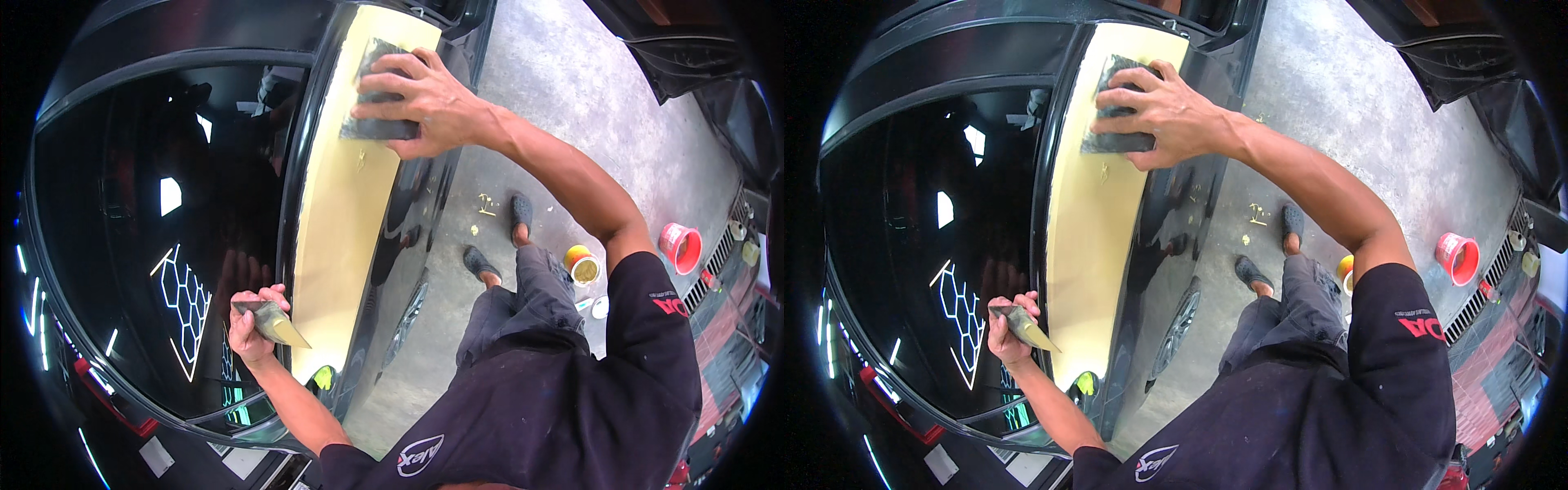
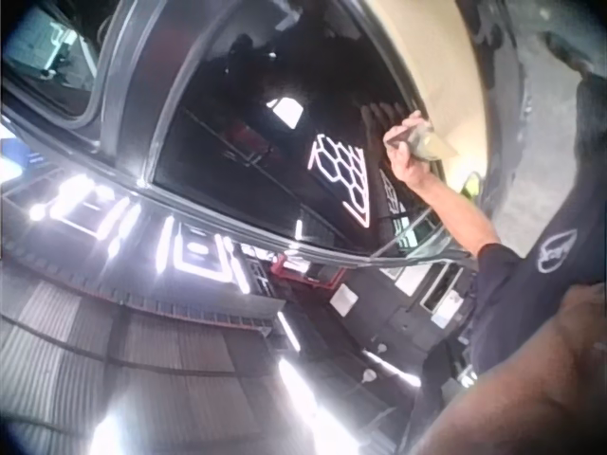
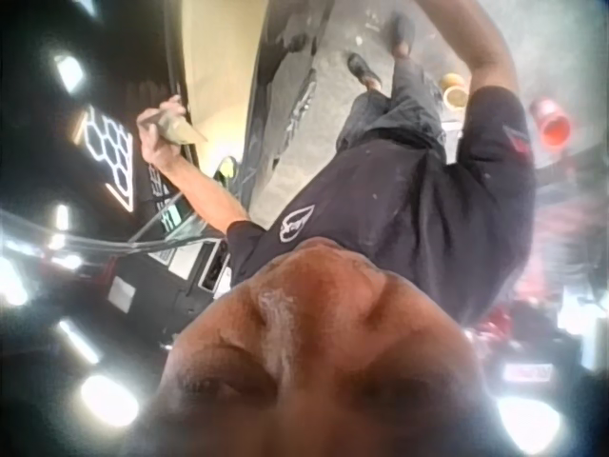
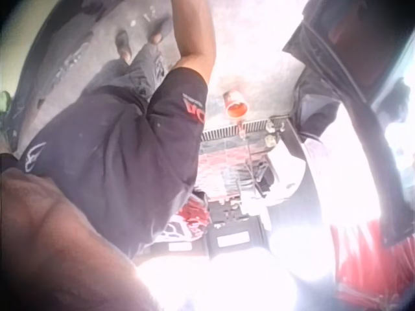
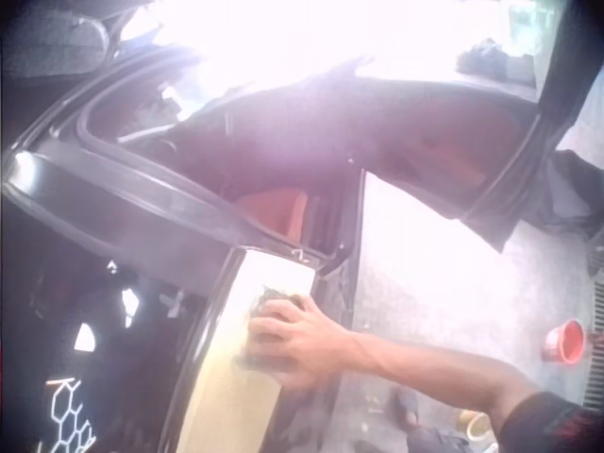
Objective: The person mixes yellow body filler with a hardener on a metal spreader. They then apply the filler to a taped-off section on the side of a black car, smoothing it over the surface with the spreader.
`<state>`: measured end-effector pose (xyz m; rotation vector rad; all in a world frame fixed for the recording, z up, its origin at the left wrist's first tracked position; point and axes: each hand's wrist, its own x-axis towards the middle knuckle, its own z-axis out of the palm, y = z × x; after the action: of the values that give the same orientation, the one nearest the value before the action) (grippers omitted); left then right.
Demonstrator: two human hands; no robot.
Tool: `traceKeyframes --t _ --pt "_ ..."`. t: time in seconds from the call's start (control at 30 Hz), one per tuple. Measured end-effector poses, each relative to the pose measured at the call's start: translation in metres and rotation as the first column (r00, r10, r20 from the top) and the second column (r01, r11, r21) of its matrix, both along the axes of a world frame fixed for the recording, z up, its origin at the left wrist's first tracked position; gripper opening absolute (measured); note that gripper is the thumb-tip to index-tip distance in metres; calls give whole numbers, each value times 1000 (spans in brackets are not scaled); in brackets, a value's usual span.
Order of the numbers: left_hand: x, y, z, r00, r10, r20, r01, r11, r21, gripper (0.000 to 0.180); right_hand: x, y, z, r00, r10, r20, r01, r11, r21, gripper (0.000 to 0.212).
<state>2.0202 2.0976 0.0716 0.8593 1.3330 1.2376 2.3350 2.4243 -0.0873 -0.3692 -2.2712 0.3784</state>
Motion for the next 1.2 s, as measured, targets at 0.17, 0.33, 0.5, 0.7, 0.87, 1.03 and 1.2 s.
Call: traceKeyframes --t 0.17,0.33,0.5,0.7,0.87,1.03,1.2 --pt "1 -8 1 997 75 -2 -75 997 -25 32 20 10 4 994 11 108 -9 1000 -24 60" --pt "2 -4 2 997 79 -12 -79 996 -36 31 14 28 -8 998 2 56 -1 999 -32 60" --pt "4 -8 1 997 68 -30 -69 997 -31 30 25 42 4 998 -22 61 20 1000 24 58" --pt "4 -8 2 996 76 -54 -78 996 -36 30 21 62 -13 996 19 88 -20 1000 16 56" --pt "3 -9 0 995 92 -40 -94 995 -40 30 16 78 2 998 -30 61 26 997 67 57" --pt "3 -8 0 996 73 -57 -75 997 -35 31 24 68 -11 993 -53 110 45 996 70 55" --pt "4 -5 1 997 44 -65 -46 998 -31 32 -1 21 2 999 10 -36 -10 1000 1 58"
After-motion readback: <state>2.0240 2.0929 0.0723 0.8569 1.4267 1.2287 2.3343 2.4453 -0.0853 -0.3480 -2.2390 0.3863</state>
